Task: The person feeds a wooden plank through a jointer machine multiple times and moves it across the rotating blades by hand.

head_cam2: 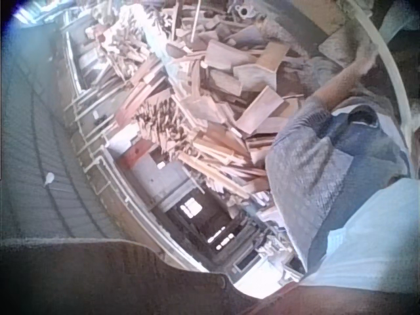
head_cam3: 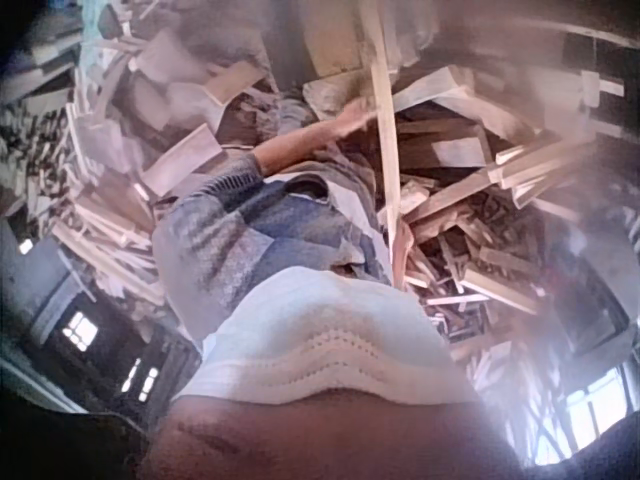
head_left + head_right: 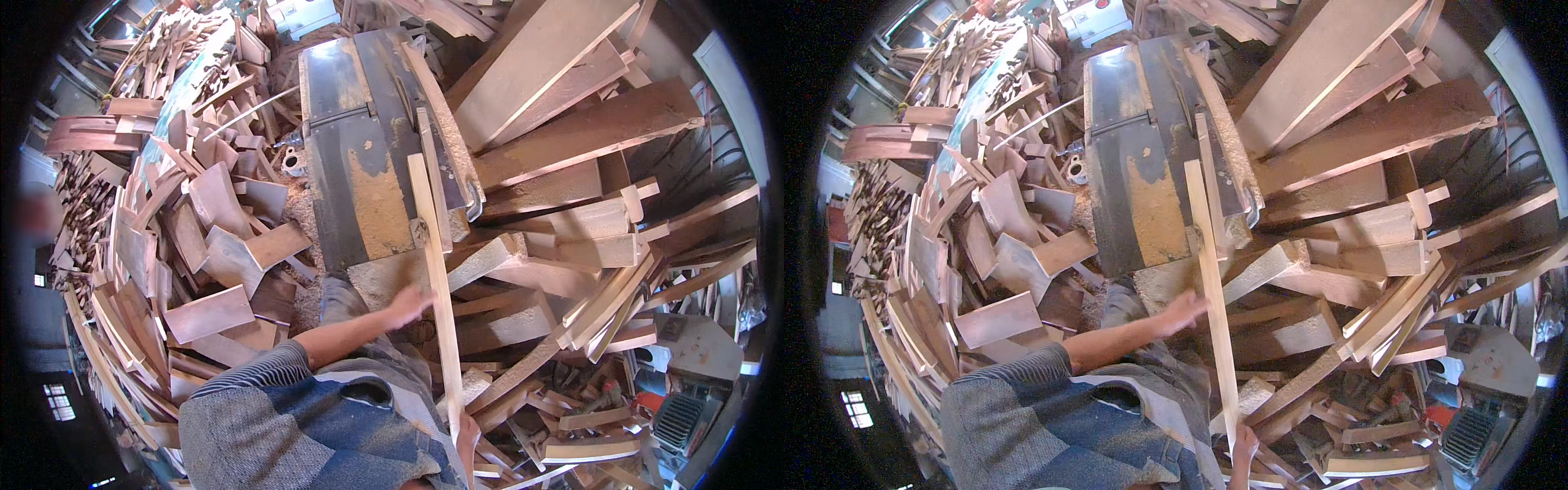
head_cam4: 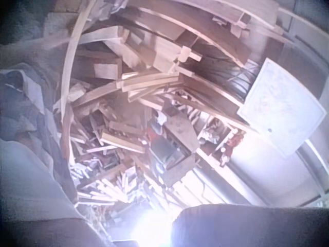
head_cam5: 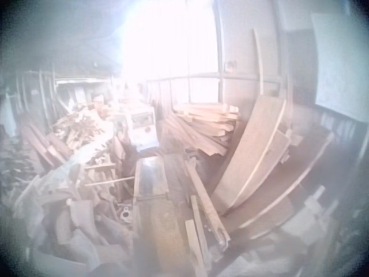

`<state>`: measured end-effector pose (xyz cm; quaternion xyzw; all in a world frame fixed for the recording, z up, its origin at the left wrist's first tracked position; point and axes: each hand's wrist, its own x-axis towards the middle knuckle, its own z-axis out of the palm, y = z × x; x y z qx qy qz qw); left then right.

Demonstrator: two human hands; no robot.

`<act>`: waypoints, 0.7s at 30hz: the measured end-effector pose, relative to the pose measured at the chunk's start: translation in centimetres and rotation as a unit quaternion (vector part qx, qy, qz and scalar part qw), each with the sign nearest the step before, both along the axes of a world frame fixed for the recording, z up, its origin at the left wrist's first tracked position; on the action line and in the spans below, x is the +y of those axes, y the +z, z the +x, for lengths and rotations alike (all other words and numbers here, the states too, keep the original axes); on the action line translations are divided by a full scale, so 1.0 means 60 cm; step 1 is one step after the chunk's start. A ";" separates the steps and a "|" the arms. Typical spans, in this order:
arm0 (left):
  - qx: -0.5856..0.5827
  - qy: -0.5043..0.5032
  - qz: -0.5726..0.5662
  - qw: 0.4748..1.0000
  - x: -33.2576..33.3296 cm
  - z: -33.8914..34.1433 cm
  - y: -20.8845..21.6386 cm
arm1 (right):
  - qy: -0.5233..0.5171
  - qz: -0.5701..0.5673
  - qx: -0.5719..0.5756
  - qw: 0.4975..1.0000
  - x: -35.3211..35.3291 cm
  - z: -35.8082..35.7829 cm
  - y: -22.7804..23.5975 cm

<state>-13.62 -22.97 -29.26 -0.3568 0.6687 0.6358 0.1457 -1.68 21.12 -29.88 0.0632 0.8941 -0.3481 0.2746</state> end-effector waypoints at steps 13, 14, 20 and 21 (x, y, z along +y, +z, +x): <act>0.192 0.156 -0.235 0.940 -0.089 -0.233 -0.092 | -0.001 0.011 -0.017 1.000 0.053 -0.105 -0.017; 0.155 0.174 -0.223 0.947 -0.083 -0.247 -0.083 | 0.003 0.035 -0.044 0.998 0.054 -0.121 -0.017; 0.198 0.189 -0.172 0.946 -0.084 -0.261 -0.091 | -0.020 -0.017 -0.022 0.999 0.097 -0.159 -0.066; 0.194 0.187 -0.175 0.947 -0.087 -0.262 -0.095 | -0.028 -0.013 -0.035 0.999 0.100 -0.163 -0.068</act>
